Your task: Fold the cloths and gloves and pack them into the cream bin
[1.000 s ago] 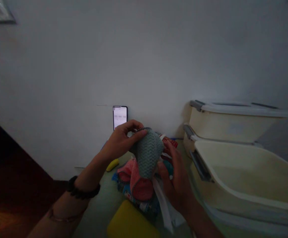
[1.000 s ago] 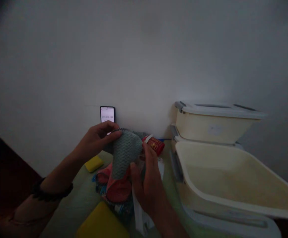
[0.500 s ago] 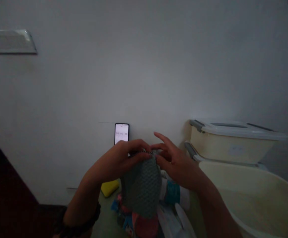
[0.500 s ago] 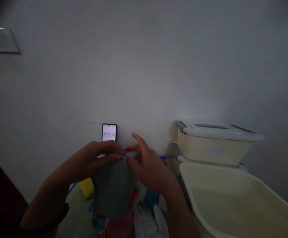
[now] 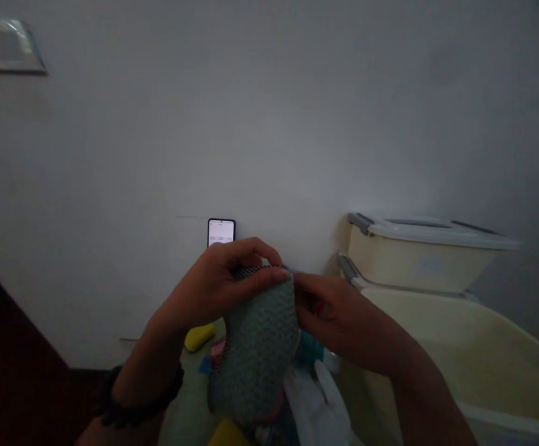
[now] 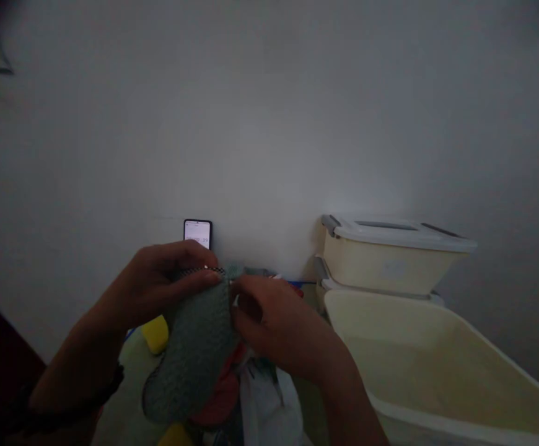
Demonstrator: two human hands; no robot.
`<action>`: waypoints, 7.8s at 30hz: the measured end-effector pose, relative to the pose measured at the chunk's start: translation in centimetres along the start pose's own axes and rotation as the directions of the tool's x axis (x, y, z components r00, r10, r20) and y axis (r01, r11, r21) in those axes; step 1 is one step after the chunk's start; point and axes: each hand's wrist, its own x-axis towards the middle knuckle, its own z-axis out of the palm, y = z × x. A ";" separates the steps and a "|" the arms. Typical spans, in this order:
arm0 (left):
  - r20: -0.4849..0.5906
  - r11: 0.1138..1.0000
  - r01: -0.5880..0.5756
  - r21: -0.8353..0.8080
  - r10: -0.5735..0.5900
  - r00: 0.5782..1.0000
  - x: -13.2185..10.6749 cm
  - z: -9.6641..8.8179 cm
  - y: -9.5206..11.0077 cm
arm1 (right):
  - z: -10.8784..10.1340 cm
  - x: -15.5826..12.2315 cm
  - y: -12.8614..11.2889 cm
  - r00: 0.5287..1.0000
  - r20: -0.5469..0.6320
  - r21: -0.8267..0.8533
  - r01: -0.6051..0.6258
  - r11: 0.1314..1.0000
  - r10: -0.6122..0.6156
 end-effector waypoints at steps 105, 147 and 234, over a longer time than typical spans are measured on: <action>0.000 0.557 0.178 -0.811 -0.304 0.953 1.5 -0.1 -7.0 | -3.5 -0.7 2.1 0.782 -0.431 0.803 0.106 0.587 0.449; -0.278 0.908 0.101 -0.406 -0.228 0.933 1.5 0.9 -2.9 | -3.1 -2.7 1.8 0.972 -0.199 -0.119 -0.149 0.982 0.123; -0.445 0.758 -0.158 -0.633 -0.190 0.875 -0.6 0.9 3.3 | -3.0 -2.1 -0.4 0.922 -0.324 0.836 0.173 0.521 0.214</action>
